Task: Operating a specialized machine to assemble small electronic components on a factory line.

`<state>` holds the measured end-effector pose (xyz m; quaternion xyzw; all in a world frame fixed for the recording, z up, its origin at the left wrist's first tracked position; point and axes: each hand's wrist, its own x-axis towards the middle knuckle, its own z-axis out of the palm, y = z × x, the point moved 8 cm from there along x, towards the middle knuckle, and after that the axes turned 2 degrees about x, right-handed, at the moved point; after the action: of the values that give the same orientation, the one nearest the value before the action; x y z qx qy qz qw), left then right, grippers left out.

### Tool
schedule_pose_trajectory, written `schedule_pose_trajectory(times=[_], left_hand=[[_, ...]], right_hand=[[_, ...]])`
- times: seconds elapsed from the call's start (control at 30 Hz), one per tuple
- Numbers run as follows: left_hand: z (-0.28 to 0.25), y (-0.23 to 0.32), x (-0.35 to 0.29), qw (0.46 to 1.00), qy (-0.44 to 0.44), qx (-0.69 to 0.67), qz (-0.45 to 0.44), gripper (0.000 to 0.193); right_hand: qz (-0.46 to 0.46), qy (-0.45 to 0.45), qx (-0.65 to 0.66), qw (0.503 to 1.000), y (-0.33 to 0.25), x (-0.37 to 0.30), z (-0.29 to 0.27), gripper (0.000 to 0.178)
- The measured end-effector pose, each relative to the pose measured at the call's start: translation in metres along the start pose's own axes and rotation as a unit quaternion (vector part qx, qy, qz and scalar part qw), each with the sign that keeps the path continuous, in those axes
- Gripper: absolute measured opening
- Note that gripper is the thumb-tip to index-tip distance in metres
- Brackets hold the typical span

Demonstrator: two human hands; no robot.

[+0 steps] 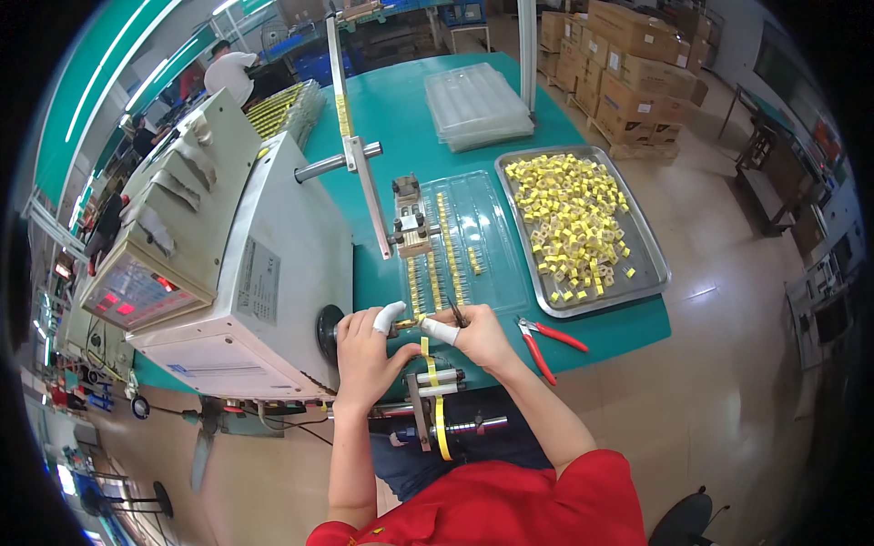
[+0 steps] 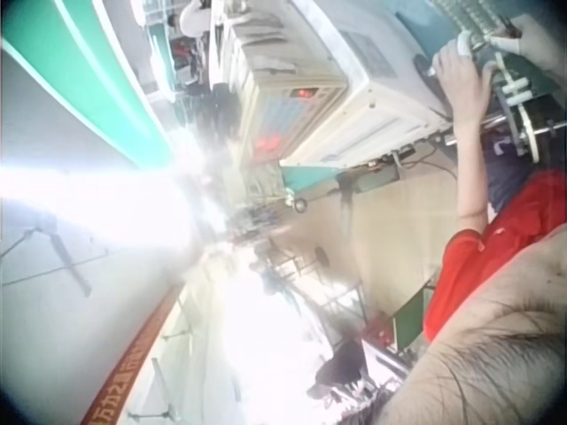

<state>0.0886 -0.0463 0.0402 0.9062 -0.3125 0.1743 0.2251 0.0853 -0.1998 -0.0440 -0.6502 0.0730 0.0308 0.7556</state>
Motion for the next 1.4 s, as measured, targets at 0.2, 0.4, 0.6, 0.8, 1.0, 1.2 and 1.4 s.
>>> schedule_pose_trajectory(times=[0.2,0.4,0.6,0.8,1.0,1.2,1.4], left_hand=[[-0.001,0.0,0.002,1.0,-0.001,-0.015,0.005,0.06],[-0.003,-0.002,0.002,0.999,-0.005,-0.044,0.0,0.061],[-0.002,-0.003,0.004,1.0,-0.009,-0.01,-0.013,0.06],[0.0,0.002,0.003,1.0,-0.011,-0.006,-0.011,0.064],[0.0,0.005,0.001,1.0,0.005,0.018,-0.002,0.064],[0.002,0.004,0.003,1.0,-0.003,0.008,-0.001,0.063],[0.001,0.001,0.002,1.0,-0.001,0.005,-0.005,0.062]], right_hand=[[0.013,0.016,0.018,1.0,-0.002,-0.003,-0.003,0.02],[-0.078,0.292,0.052,0.952,-0.015,-0.034,-0.138,0.013],[-0.018,0.33,-0.386,0.861,-0.036,-0.066,-0.214,0.024],[0.002,0.388,-0.394,0.833,-0.051,-0.066,-0.225,0.026],[-0.089,0.289,-0.373,0.877,-0.043,-0.029,-0.146,0.023],[-0.147,0.197,-0.474,0.846,-0.031,0.017,-0.073,0.02],[-0.152,0.21,-0.48,0.838,-0.039,0.035,-0.071,0.02]])
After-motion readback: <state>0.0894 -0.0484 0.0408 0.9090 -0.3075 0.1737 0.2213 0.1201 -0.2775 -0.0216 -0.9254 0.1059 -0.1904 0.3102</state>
